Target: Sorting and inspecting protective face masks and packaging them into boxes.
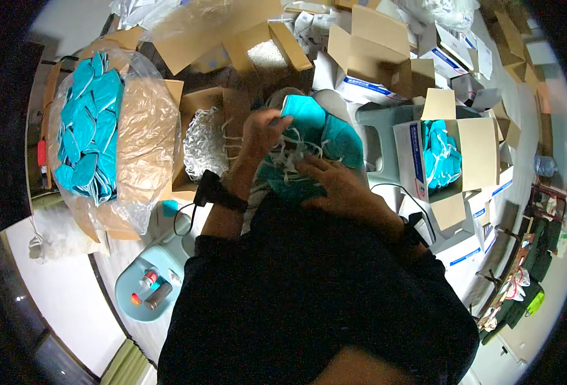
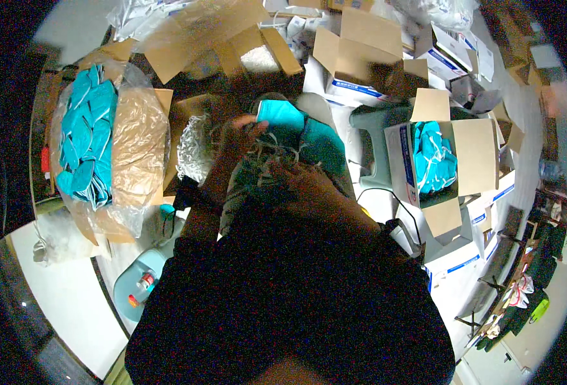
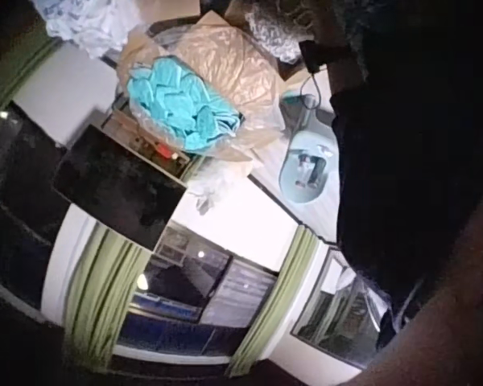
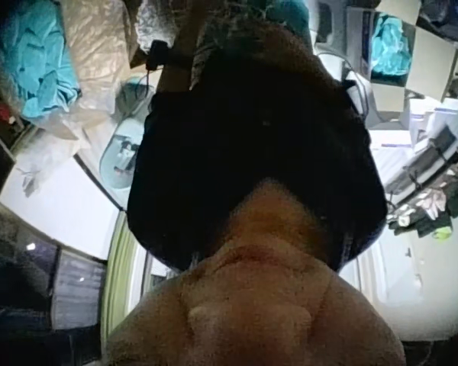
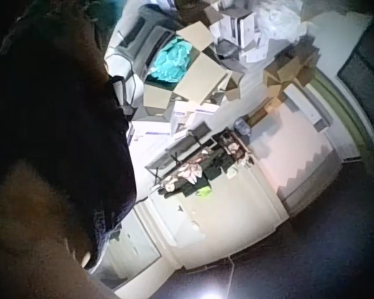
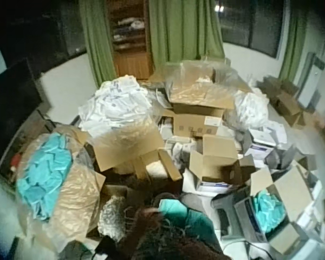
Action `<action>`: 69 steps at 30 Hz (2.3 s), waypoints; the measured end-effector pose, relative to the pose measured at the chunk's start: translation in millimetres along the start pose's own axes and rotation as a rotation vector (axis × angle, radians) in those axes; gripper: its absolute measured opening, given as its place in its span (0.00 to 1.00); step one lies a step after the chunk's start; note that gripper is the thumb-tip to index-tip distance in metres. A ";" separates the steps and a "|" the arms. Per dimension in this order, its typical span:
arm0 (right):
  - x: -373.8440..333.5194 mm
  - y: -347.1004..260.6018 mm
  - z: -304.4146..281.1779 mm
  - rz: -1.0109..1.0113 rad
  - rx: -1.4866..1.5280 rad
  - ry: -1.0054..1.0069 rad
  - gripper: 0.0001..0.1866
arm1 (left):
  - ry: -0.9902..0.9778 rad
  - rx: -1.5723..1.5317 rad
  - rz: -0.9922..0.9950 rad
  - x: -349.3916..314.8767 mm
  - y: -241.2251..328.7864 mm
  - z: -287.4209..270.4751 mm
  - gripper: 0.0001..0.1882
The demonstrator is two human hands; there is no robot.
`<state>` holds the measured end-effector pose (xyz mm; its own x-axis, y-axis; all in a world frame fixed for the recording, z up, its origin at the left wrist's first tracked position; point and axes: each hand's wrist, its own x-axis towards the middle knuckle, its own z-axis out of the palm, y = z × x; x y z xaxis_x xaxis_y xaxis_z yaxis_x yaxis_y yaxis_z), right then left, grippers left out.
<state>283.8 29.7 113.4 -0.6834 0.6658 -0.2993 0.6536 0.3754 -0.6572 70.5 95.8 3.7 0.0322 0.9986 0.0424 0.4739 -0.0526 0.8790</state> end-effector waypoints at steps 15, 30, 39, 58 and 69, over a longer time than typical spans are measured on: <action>38.5 16.9 -36.0 0.052 0.743 0.923 0.08 | 0.366 -0.700 0.013 -1.5 124.9 -35.2 0.07; 68.9 1.9 -37.8 -0.192 0.721 0.836 0.06 | 0.351 -0.752 0.117 8.0 130.4 -18.7 0.08; 47.0 -0.9 -39.5 0.134 0.271 0.763 0.15 | 0.439 -0.025 0.061 -10.7 115.4 -13.9 0.08; 27.2 1.7 -62.3 0.078 0.093 0.863 0.21 | -0.040 -0.638 0.051 -20.5 140.8 -8.6 0.12; 15.2 12.0 -69.4 -0.309 -0.060 0.731 0.14 | -0.259 -0.167 0.217 -13.6 125.6 -29.2 0.19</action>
<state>303.8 89.1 149.0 -0.4633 0.7727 0.4338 0.4999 0.6321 -0.5920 103.9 75.8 127.4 0.3477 0.9281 0.1332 0.2820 -0.2391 0.9291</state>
